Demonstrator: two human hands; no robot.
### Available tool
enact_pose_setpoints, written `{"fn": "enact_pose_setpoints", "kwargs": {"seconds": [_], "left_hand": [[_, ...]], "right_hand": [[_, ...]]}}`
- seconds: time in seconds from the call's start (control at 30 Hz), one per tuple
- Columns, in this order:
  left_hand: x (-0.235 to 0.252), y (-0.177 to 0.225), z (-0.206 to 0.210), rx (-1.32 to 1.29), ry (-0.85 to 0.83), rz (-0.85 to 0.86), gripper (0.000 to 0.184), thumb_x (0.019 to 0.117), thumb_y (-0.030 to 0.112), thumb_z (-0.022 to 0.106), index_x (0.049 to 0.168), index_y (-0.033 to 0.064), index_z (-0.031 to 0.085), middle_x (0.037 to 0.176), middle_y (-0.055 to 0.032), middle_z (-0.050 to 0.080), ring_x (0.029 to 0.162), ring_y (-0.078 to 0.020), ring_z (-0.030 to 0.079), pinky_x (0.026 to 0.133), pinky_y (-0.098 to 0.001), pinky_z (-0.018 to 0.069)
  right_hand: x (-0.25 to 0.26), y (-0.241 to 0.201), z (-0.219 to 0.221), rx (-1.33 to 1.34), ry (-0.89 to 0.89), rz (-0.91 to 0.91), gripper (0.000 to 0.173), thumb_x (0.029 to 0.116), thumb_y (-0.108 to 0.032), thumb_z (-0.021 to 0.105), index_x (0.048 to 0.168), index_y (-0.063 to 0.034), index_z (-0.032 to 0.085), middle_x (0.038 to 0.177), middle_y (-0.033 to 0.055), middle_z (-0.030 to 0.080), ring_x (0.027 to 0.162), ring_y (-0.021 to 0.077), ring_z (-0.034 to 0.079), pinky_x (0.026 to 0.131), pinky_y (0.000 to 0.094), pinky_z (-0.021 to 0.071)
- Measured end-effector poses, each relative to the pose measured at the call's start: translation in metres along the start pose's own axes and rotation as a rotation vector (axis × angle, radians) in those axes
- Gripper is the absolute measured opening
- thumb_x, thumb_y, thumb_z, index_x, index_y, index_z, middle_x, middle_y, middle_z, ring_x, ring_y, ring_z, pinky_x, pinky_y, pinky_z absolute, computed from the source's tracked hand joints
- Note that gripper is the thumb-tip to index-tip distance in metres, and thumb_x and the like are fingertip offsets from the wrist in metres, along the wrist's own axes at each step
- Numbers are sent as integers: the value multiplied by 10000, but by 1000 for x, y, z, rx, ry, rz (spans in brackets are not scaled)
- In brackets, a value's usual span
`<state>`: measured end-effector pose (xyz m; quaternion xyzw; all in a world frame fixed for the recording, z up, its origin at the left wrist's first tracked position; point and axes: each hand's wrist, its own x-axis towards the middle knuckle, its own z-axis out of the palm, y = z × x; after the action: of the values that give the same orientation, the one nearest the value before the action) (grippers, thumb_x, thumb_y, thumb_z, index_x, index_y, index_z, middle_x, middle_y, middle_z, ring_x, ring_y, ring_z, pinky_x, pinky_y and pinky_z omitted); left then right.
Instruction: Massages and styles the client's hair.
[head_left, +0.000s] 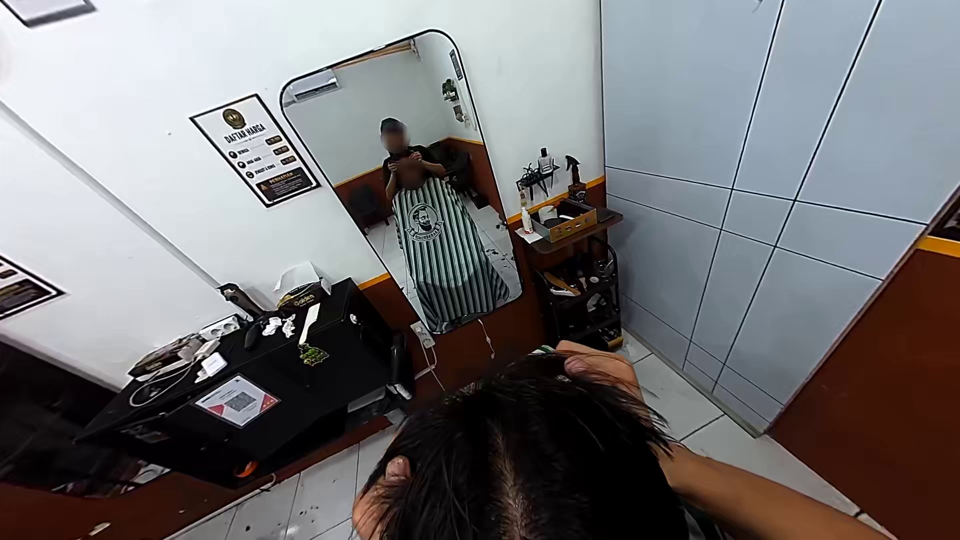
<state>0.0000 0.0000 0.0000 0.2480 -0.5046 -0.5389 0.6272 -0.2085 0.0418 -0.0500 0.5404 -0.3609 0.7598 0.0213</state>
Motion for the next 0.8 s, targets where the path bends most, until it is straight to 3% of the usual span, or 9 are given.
{"fn": "enact_pose_setpoints", "kwargs": {"seconds": [0.13,0.2,0.27,0.37,0.47,0.53,0.6,0.67,0.8], "left_hand": [[-9,0,-6,268,-1,326,267,926,-150,410,772,-89,619,731,78,695,800,118,644,808,-85,505],[-13,5,-7,268,-13,299,298,948,-142,403,779,-76,640,738,87,712,799,113,658,816,-88,517],[-13,23,7,130,10,104,392,967,-148,332,776,1,640,710,119,706,759,107,661,792,-86,527],[7,34,22,120,-36,-107,287,927,-176,325,740,-13,472,639,67,565,639,95,536,689,-58,456],[22,3,1,89,-212,75,173,903,-107,475,738,-58,496,668,53,548,643,94,513,646,-72,415],[17,8,-2,-71,-285,39,286,997,-59,456,784,-4,639,721,102,689,732,107,633,748,-80,497],[0,27,19,73,27,-114,399,984,-126,311,745,99,538,616,153,615,636,127,594,697,-75,509],[-8,12,15,160,144,23,451,984,-119,340,727,128,618,626,186,654,632,139,620,661,-72,524],[-16,-3,-7,334,67,329,358,982,-108,431,747,8,675,691,162,689,721,153,632,738,-65,518]], "right_hand": [[-6,-4,-4,-113,105,-107,329,1033,-137,533,814,41,703,773,25,725,825,-28,673,818,156,539],[-7,-7,-5,-157,80,-111,317,1043,-128,522,844,46,698,817,40,738,867,-19,684,855,167,540],[-9,2,-8,-88,-87,-51,302,1040,-107,507,953,91,717,966,112,760,1001,41,692,957,196,519],[-29,41,-17,119,-364,169,292,1037,-100,491,1169,107,650,1144,94,710,1129,-23,616,1001,129,447],[-9,9,-14,40,-399,509,284,1046,-41,478,1242,116,610,1153,113,689,1077,-34,597,970,122,441],[1,-7,-2,27,-220,327,273,1017,-53,499,1078,138,686,1036,118,735,1023,-21,637,950,140,462],[2,-5,4,104,-34,135,285,1018,-116,536,875,40,727,854,1,736,896,-40,656,862,155,514],[1,-8,5,60,64,86,305,1002,-93,542,760,5,700,720,-51,667,758,-57,618,737,137,509],[-3,-9,2,-57,134,46,329,1015,-85,534,733,-3,681,682,-30,674,721,-38,652,716,159,542]]}}
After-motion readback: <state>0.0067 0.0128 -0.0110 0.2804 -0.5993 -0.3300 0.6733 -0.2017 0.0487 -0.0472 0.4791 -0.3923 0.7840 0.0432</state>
